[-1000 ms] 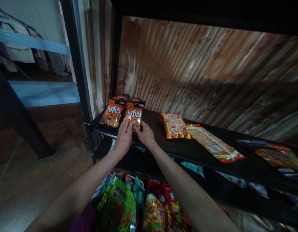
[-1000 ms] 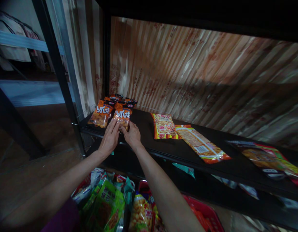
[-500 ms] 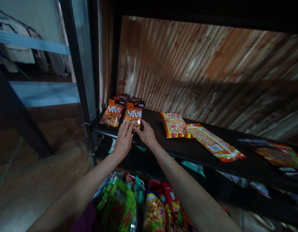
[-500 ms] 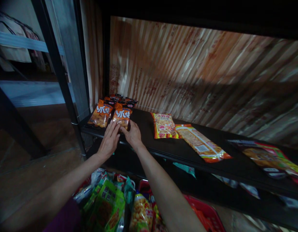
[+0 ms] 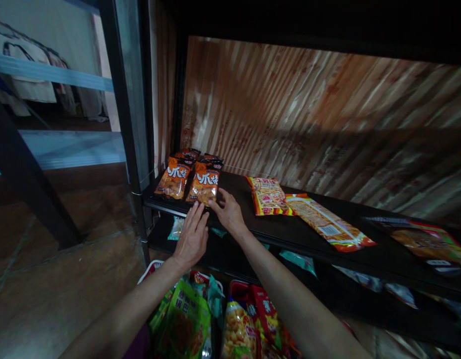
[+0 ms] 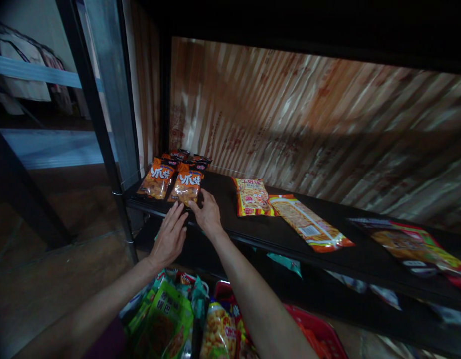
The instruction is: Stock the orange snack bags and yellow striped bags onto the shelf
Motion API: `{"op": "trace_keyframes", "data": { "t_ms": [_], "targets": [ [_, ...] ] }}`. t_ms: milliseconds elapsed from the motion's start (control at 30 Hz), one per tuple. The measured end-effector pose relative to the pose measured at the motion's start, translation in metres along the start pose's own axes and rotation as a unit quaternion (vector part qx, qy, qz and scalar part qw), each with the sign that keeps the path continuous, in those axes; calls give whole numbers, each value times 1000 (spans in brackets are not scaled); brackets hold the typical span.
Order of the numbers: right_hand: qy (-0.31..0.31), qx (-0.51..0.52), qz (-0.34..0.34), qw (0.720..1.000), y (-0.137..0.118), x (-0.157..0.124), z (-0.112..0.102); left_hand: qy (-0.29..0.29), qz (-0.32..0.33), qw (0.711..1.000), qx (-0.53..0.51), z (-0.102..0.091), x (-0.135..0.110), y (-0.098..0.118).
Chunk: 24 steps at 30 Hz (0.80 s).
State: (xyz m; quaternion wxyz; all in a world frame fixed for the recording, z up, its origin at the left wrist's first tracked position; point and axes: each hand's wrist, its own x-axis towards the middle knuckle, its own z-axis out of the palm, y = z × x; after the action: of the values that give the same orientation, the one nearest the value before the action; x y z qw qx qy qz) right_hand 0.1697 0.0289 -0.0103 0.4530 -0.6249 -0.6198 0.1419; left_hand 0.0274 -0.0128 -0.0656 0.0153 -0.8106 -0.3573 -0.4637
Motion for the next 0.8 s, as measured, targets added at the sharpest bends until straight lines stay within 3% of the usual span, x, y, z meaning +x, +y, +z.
{"op": "trace_keyframes", "data": {
  "t_ms": [167,300,400,500,567,633,767,800],
  "targets": [
    [56,15,-73,996,-4,-37,-16,-39,1,997,-68,0,-27,24],
    [66,-5,-69,995,11,-99,-35,-173,-51,973,-144,15,-68,48],
    [36,-35,-9,999,46,-165,-48,-349,-120,910,-188,27,-106,69],
    [-12,-100,109,989,90,-236,-67,-492,-169,827,-211,31,-137,88],
    [-37,-137,177,974,115,-279,-83,-534,-201,792,-220,32,-149,98],
    [-60,-156,203,965,133,-312,-100,-555,-225,770,-221,31,-154,108],
    [-55,-171,212,961,157,-351,-115,-589,-283,724,-222,33,-166,126],
    [-53,-167,213,961,163,-356,-113,-585,-279,726,-229,36,-173,130]
  ]
}}
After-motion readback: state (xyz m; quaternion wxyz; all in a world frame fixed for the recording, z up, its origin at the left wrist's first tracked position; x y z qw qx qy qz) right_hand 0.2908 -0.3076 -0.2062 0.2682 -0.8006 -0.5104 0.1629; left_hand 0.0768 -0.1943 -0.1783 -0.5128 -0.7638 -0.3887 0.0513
